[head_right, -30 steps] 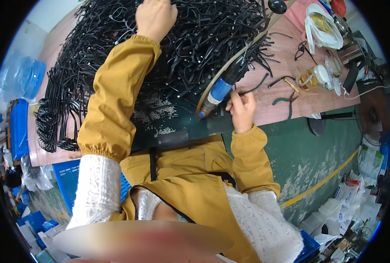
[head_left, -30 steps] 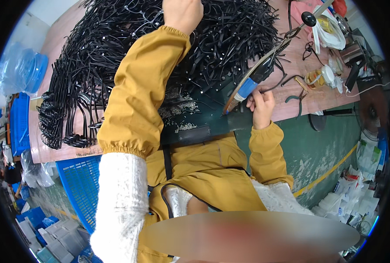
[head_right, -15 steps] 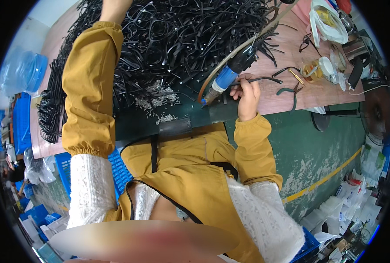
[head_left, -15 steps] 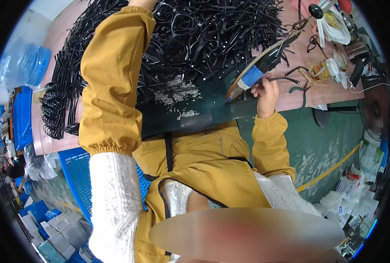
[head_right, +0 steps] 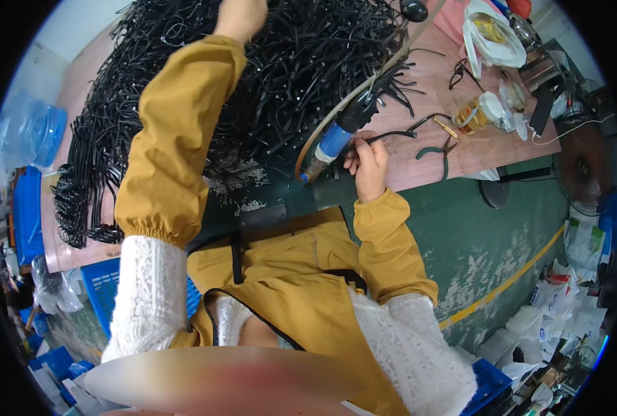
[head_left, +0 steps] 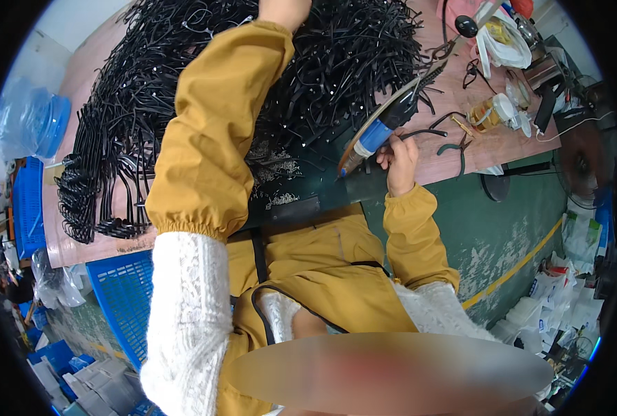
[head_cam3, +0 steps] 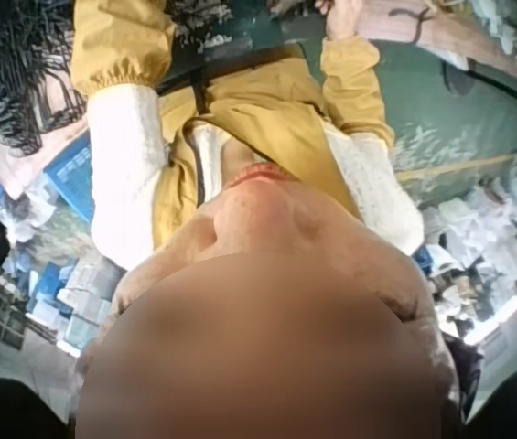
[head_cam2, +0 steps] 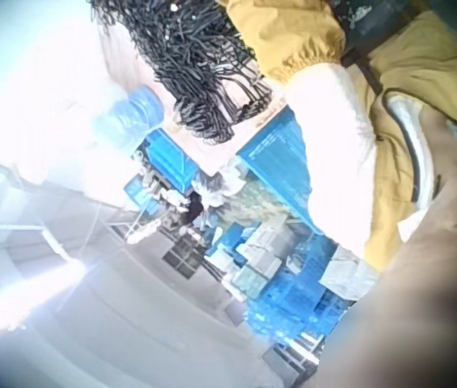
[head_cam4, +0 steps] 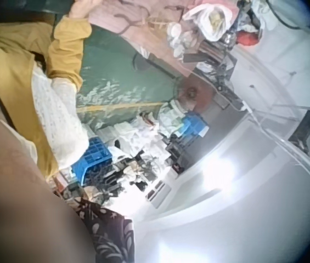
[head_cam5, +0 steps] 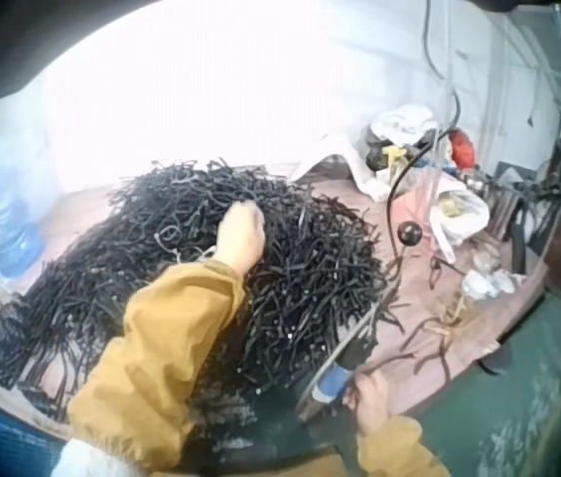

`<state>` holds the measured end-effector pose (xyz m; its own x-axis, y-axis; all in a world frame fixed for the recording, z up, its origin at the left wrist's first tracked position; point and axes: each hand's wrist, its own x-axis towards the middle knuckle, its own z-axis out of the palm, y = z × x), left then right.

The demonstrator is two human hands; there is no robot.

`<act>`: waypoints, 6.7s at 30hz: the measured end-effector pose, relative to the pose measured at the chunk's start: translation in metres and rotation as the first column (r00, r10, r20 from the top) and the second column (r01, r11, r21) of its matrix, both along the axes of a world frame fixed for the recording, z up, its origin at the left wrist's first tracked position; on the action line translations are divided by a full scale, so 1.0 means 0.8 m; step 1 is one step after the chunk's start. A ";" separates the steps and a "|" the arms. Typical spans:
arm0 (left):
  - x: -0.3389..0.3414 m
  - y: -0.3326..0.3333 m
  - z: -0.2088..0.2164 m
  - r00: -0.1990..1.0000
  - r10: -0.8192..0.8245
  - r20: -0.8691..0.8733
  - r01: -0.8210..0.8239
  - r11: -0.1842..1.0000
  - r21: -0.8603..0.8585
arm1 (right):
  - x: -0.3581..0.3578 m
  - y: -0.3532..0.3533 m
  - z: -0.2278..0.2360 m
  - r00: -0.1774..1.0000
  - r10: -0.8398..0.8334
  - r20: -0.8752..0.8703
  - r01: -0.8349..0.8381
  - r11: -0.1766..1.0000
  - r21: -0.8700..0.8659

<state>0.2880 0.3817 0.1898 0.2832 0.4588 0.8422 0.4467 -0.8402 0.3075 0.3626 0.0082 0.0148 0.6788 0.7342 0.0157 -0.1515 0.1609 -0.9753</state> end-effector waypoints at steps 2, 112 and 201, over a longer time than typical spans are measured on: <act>-0.020 -0.012 0.046 0.965 -0.106 0.240 0.096 0.994 0.053 | 0.000 0.000 -0.005 1.000 -0.012 0.011 0.012 1.000 -0.010; -0.324 -0.410 -0.163 0.698 0.179 0.693 0.714 -0.243 -0.656 | -0.066 0.018 0.055 0.858 -0.418 0.300 0.218 0.824 0.523; -0.331 -0.489 -0.218 0.917 -0.295 0.267 0.396 0.612 -0.685 | -0.161 0.088 0.027 0.706 0.680 -0.200 -0.516 0.686 0.513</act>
